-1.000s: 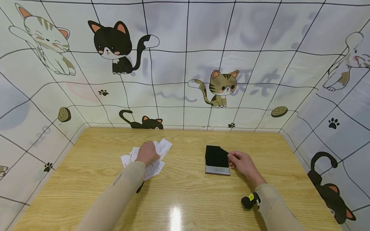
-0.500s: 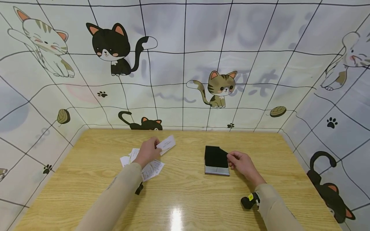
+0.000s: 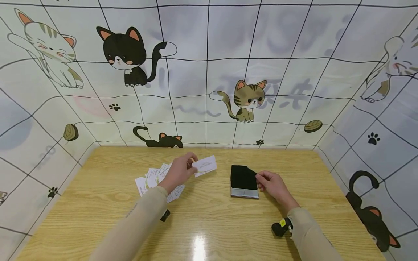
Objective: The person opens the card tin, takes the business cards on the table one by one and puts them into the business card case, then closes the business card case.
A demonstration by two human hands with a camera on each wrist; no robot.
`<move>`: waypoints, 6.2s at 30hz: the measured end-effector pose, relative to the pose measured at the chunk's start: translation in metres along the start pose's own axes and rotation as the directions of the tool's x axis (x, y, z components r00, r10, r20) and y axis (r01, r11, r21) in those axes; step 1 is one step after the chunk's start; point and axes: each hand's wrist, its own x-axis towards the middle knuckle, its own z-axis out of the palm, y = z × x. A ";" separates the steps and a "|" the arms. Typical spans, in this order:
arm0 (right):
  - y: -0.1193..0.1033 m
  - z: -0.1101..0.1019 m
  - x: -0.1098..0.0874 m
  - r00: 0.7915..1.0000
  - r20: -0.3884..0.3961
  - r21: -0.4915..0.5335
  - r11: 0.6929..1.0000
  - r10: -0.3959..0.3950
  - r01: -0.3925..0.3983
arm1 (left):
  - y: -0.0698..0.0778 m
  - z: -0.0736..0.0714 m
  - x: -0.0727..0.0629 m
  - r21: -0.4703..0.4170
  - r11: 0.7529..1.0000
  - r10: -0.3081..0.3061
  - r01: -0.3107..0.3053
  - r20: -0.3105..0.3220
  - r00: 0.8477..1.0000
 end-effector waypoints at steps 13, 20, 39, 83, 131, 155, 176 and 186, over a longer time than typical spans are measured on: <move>0.000 -0.001 0.000 1.000 0.005 -0.019 1.000 -0.004 0.004 | 0.019 0.027 0.008 -0.037 0.997 0.077 -0.075 0.049 0.996; 0.001 -0.001 0.001 1.000 -0.004 -0.019 1.000 0.001 -0.001 | 0.028 0.042 0.011 -0.031 0.990 0.142 -0.140 0.073 0.987; 0.002 0.001 0.002 1.000 -0.018 -0.036 0.999 0.000 -0.001 | 0.041 0.073 0.020 0.006 0.986 0.164 -0.167 0.127 0.978; 0.001 0.002 0.003 0.999 -0.033 -0.059 0.998 0.026 -0.028 | 0.046 0.119 0.034 0.115 0.977 0.167 -0.178 0.105 0.980; 0.002 0.002 0.002 1.000 -0.015 -0.040 0.999 -0.009 0.009 | 0.043 0.121 0.026 0.178 0.968 0.134 -0.176 0.229 0.964; 0.001 0.001 0.003 1.000 -0.017 -0.061 0.998 -0.002 0.001 | 0.047 0.109 0.023 0.137 0.978 0.120 -0.158 0.249 0.961; 0.000 0.003 0.001 1.000 -0.005 -0.071 0.997 -0.003 0.003 | -0.029 0.020 -0.008 0.121 0.992 0.019 -0.022 0.031 0.999; 0.001 0.000 0.003 1.000 -0.009 -0.082 0.997 -0.006 0.006 | -0.075 -0.023 -0.028 0.207 0.975 -0.070 0.083 -0.068 0.995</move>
